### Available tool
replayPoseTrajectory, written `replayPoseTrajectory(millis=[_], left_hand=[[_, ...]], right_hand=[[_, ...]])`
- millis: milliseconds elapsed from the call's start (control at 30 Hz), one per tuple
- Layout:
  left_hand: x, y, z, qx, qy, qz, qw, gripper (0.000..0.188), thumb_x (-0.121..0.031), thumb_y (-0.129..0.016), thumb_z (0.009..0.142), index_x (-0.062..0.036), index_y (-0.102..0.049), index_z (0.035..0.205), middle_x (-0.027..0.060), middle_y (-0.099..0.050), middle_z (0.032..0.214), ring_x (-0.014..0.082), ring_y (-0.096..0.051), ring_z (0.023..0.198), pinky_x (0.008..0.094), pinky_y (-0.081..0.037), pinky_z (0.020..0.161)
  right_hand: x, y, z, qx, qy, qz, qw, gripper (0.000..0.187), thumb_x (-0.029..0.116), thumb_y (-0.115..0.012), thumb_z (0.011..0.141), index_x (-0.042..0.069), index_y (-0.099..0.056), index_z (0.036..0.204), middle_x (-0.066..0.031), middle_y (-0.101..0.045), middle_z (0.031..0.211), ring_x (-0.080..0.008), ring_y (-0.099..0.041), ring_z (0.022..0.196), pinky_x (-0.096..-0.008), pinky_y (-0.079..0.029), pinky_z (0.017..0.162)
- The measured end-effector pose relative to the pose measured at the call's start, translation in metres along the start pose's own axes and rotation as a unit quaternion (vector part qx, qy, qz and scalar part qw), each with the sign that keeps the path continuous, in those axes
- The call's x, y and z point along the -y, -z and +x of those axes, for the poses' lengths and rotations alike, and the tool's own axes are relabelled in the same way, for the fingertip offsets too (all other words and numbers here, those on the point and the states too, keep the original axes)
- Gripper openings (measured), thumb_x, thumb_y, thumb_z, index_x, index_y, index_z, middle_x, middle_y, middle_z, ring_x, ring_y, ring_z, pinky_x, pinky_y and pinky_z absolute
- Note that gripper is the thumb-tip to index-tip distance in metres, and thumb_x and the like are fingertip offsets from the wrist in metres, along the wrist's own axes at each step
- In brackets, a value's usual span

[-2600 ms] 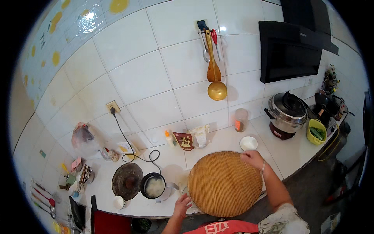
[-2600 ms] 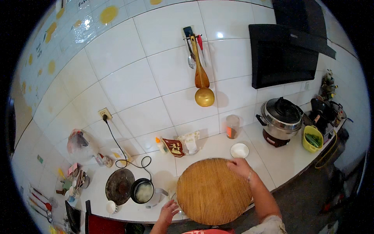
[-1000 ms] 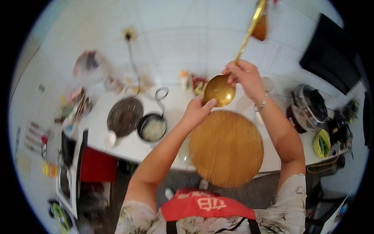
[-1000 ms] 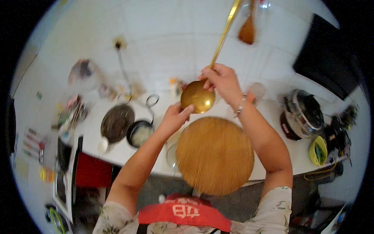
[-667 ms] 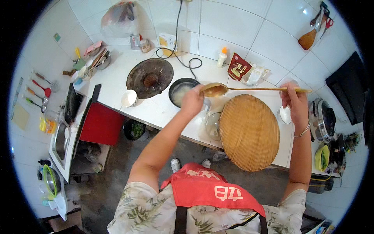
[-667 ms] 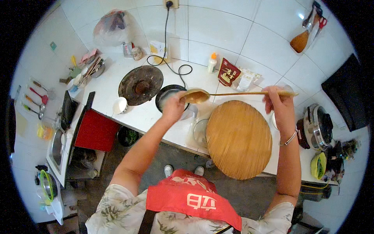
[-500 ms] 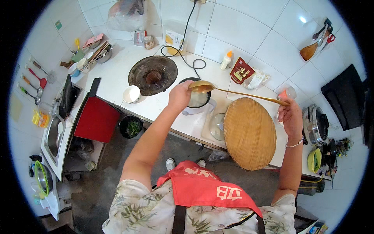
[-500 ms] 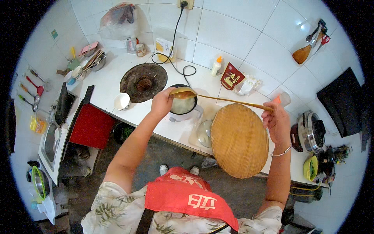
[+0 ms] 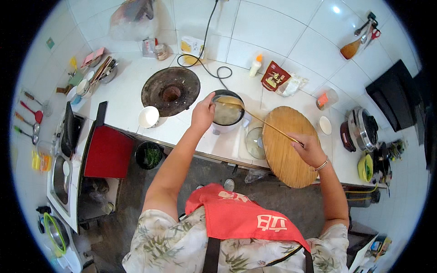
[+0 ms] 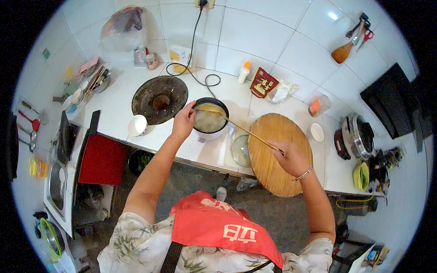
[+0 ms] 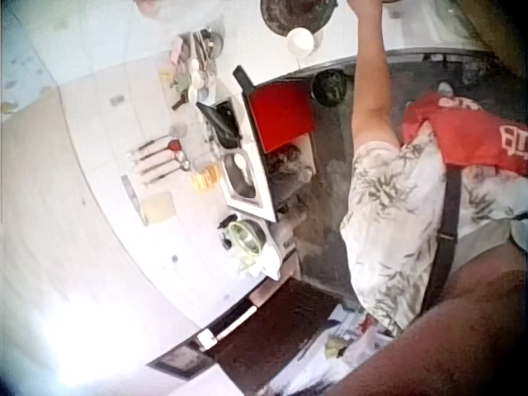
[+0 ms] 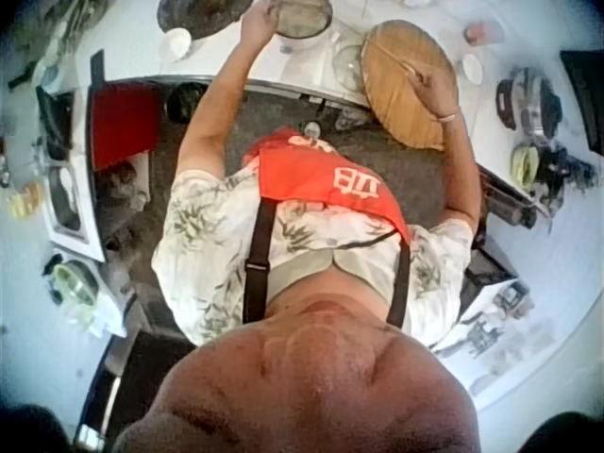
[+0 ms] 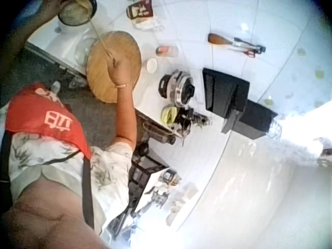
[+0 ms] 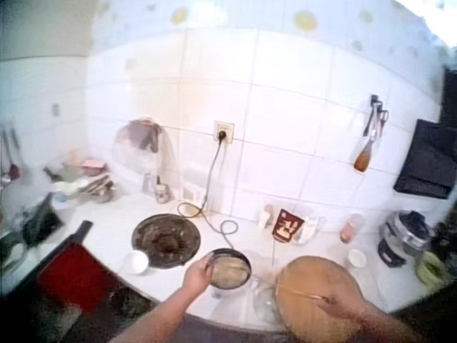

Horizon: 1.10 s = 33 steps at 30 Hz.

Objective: The person picks up raw dumplings from a wooden tray and drops them into a pot of boiling water, then uses a ladle and a spatula to stir and organize items on the counter.

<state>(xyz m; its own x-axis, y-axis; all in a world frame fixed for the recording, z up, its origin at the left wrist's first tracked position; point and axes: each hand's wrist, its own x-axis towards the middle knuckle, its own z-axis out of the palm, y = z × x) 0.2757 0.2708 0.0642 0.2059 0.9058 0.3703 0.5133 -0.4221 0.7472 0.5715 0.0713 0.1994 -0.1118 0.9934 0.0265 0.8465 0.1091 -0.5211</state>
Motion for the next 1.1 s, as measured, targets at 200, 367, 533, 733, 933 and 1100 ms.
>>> replayPoseTrajectory(millis=[200, 367, 533, 733, 933, 1100], left_hand=[[0.017, -0.005, -0.056, -0.006, 0.134, -0.103, 0.986, 0.037, -0.005, -0.055, 0.081, -0.0017, -0.051, 0.118, 0.009, -0.063, 0.09, 0.0149, -0.059, 0.083, 0.0287, -0.046, 0.075], [0.024, -0.013, -0.088, -0.016, 0.18, -0.148, 0.972, 0.036, -0.006, -0.055, 0.08, -0.0017, -0.052, 0.115, 0.0083, -0.062, 0.091, 0.014, -0.058, 0.082, 0.0271, -0.046, 0.071], [0.019, -0.03, -0.102, -0.038, 0.255, -0.185, 0.948, 0.034, -0.005, -0.055, 0.08, 0.0006, -0.053, 0.113, 0.0077, -0.061, 0.089, 0.0121, -0.057, 0.079, 0.0256, -0.046, 0.07], [0.005, -0.04, -0.11, -0.057, 0.286, -0.198, 0.936, 0.035, -0.005, -0.056, 0.08, 0.0004, -0.053, 0.114, 0.0056, -0.06, 0.087, 0.0106, -0.055, 0.076, 0.0239, -0.046, 0.069], [0.001, -0.039, -0.107, -0.061, 0.283, -0.222, 0.931, 0.035, -0.005, -0.057, 0.079, 0.0, -0.053, 0.114, 0.0069, -0.06, 0.088, 0.0105, -0.055, 0.075, 0.0246, -0.046, 0.068], [0.014, -0.038, -0.09, -0.052, 0.245, -0.222, 0.942, 0.036, -0.006, -0.058, 0.078, -0.0008, -0.053, 0.114, 0.0083, -0.061, 0.089, 0.0118, -0.056, 0.073, 0.0257, -0.047, 0.067]], right_hand=[[-0.051, -0.042, 0.006, -0.057, -0.023, 0.079, 0.995, 0.03, 0.01, -0.057, 0.082, 0.005, -0.058, 0.111, -0.0194, -0.062, 0.091, -0.0274, -0.062, 0.075, -0.031, -0.047, 0.067], [-0.076, -0.049, 0.02, -0.033, -0.038, 0.119, 0.992, 0.03, 0.009, -0.058, 0.082, 0.005, -0.058, 0.112, -0.0177, -0.063, 0.091, -0.0241, -0.061, 0.074, -0.0304, -0.047, 0.067], [-0.088, -0.035, 0.034, -0.079, 0.083, 0.12, 0.986, 0.033, 0.002, -0.055, 0.081, 0.006, -0.057, 0.113, -0.0114, -0.06, 0.082, -0.0185, -0.053, 0.063, -0.0277, -0.044, 0.06], [-0.082, 0.019, 0.069, -0.037, 0.147, -0.057, 0.987, 0.033, 0.006, -0.056, 0.08, 0.013, -0.057, 0.112, -0.0106, -0.057, 0.077, -0.0262, -0.055, 0.067, -0.0339, -0.045, 0.059], [-0.076, 0.041, 0.09, -0.01, 0.134, -0.164, 0.977, 0.029, 0.009, -0.056, 0.078, 0.015, -0.059, 0.106, -0.0103, -0.054, 0.072, -0.0293, -0.055, 0.066, -0.0377, -0.045, 0.057], [-0.069, 0.042, 0.092, -0.019, 0.137, -0.193, 0.971, 0.027, 0.011, -0.056, 0.078, 0.016, -0.06, 0.104, -0.01, -0.053, 0.071, -0.0288, -0.055, 0.063, -0.0376, -0.045, 0.057]])
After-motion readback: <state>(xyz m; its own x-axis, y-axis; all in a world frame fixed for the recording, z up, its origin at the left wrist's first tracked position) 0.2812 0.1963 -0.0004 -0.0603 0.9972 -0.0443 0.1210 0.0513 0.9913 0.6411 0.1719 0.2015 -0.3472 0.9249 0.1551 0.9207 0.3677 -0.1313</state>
